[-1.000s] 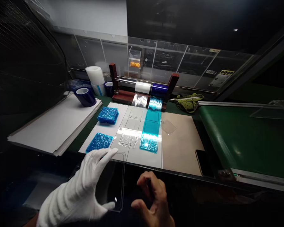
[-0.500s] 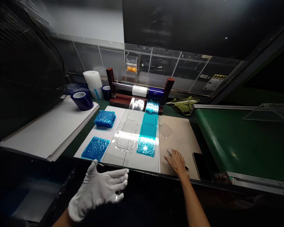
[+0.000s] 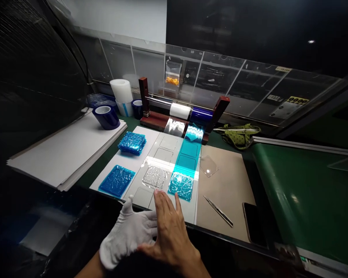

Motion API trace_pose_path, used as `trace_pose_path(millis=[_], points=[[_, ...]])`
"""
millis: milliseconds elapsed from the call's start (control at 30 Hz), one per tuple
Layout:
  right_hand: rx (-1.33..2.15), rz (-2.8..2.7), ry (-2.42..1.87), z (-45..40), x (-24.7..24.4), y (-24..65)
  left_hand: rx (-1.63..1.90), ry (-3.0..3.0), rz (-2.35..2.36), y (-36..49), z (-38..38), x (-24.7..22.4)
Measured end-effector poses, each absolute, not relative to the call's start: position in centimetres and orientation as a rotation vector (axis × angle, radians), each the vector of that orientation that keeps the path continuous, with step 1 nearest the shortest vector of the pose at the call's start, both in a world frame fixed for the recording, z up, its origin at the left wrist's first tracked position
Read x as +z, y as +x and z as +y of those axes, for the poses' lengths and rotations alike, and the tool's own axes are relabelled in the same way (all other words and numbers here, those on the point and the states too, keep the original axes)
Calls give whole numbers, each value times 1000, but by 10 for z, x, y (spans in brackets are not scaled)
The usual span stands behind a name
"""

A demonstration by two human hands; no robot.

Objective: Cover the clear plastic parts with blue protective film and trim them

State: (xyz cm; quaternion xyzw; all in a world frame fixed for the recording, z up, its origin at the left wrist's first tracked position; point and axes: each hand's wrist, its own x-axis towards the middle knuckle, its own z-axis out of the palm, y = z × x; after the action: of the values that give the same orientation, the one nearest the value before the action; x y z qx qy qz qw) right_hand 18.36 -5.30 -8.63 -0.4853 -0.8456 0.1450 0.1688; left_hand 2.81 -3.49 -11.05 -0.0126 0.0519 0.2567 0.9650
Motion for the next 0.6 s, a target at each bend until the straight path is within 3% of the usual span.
trace_pose_path(millis=[267, 600], points=[[320, -2420, -1425, -10, -102, 197, 634, -156, 179, 33, -17, -118], [-135, -2278, -1754, 149, -169, 198, 723, -534, 432, 5, -48, -178]])
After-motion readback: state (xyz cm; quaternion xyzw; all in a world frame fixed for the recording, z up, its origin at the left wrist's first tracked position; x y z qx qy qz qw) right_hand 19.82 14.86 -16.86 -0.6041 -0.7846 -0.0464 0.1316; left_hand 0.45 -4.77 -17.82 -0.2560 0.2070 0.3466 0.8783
